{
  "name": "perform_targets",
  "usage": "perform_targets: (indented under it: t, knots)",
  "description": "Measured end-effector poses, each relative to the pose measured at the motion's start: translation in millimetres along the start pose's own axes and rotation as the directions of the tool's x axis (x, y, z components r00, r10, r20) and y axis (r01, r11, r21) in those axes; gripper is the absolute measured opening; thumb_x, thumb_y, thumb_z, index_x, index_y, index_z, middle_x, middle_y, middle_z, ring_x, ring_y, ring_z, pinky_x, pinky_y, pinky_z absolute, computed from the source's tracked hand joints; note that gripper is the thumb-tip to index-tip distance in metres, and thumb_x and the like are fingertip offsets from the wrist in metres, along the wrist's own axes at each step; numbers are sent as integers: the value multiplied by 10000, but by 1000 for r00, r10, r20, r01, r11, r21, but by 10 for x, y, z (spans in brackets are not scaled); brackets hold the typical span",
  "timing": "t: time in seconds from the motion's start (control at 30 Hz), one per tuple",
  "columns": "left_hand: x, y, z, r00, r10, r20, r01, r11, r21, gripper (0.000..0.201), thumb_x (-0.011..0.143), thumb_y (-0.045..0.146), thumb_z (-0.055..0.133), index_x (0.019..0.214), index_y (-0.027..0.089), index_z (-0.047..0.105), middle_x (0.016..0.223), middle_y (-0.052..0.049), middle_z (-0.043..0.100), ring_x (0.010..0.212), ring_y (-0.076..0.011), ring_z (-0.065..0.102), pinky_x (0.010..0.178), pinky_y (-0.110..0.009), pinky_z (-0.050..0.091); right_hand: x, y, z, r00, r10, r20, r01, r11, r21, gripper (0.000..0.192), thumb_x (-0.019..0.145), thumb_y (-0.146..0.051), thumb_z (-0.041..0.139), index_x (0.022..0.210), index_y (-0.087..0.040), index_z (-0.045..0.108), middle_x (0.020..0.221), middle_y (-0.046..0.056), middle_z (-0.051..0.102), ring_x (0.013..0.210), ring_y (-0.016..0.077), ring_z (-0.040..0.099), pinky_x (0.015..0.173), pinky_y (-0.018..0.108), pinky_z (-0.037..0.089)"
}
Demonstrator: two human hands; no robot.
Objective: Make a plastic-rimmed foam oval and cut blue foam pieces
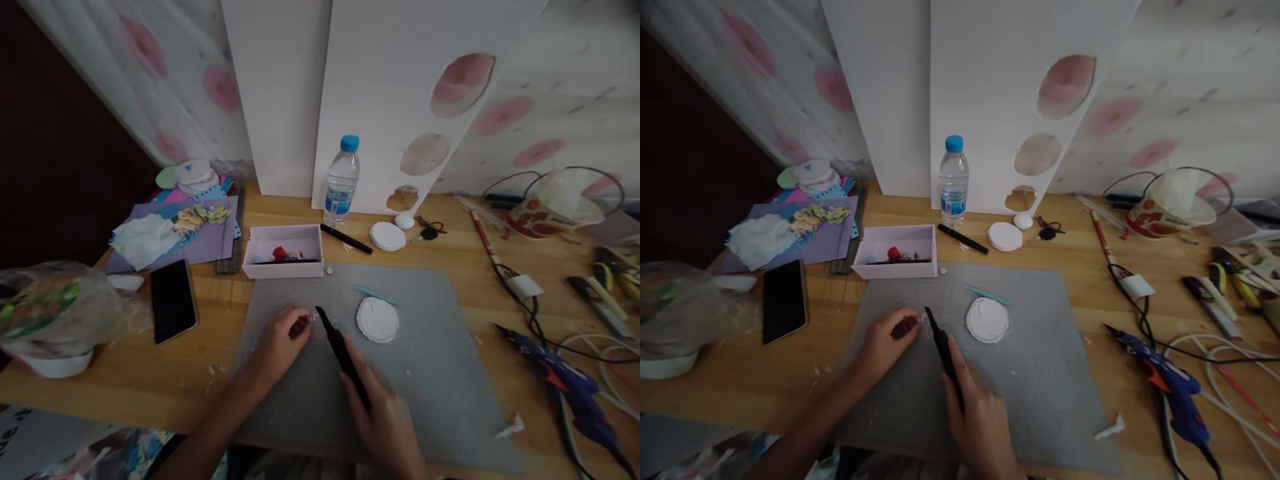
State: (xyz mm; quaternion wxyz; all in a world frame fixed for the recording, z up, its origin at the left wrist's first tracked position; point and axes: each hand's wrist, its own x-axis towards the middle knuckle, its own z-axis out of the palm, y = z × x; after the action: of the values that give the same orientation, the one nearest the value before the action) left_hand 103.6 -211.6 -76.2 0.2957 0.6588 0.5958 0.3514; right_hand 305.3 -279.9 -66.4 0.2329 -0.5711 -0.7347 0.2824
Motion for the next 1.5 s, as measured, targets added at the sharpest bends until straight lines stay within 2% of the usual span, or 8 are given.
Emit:
perform_targets:
  t: [0.27,0.57,0.73,1.0,1.33,1.5]
  knots:
    - [16,10,-2,1000,-17,-25,16,1000,-22,84,824,173,592,876,205,650,783,-2,678,682,-134,620,657,-250,512,1,-38,-11,1000,-7,2,7,999,-37,528,965,-241,389,1486,-266,313,1166,59,706,819,252,751,605,334,620]
    - [9,-18,23,997,51,-58,-52,999,-14,86,849,203,591,853,198,676,768,-19,674,703,-148,615,664,-264,499,-16,-31,8,999,9,42,-7,999,-39,537,971,-250,378,1499,-256,280,1172,57,706,838,237,748,631,307,616]
    - [-5,-36,43,994,90,-66,-90,996,-11,94,855,188,583,854,199,676,829,-35,666,757,-155,625,706,-275,515,-1,-33,1,999,16,46,-13,998,-56,523,970,-256,385,1488,-258,310,1166,58,708,810,245,751,597,316,614]
    - [-60,-110,14,992,86,-88,-84,996,23,82,857,213,604,872,211,685,882,-39,634,822,-167,623,771,-303,522,-2,-35,1,1000,-5,19,6,999,-45,544,963,-248,400,1494,-292,285,1188,38,696,845,238,746,597,301,617]
    - [-48,-88,5,991,107,-79,-105,994,26,104,888,246,594,842,202,677,859,-39,644,839,-175,628,777,-301,513,-12,-50,-11,998,-14,53,19,996,-89,543,968,-249,382,1499,-281,274,1111,37,732,719,233,755,531,303,609]
    - [-46,-93,12,989,126,-77,-124,992,31,112,893,256,599,841,197,680,856,-36,644,829,-168,629,772,-286,513,-30,-52,-2,999,-19,48,24,994,-107,543,971,-258,381,1502,-279,268,1152,46,715,767,237,755,546,305,612]
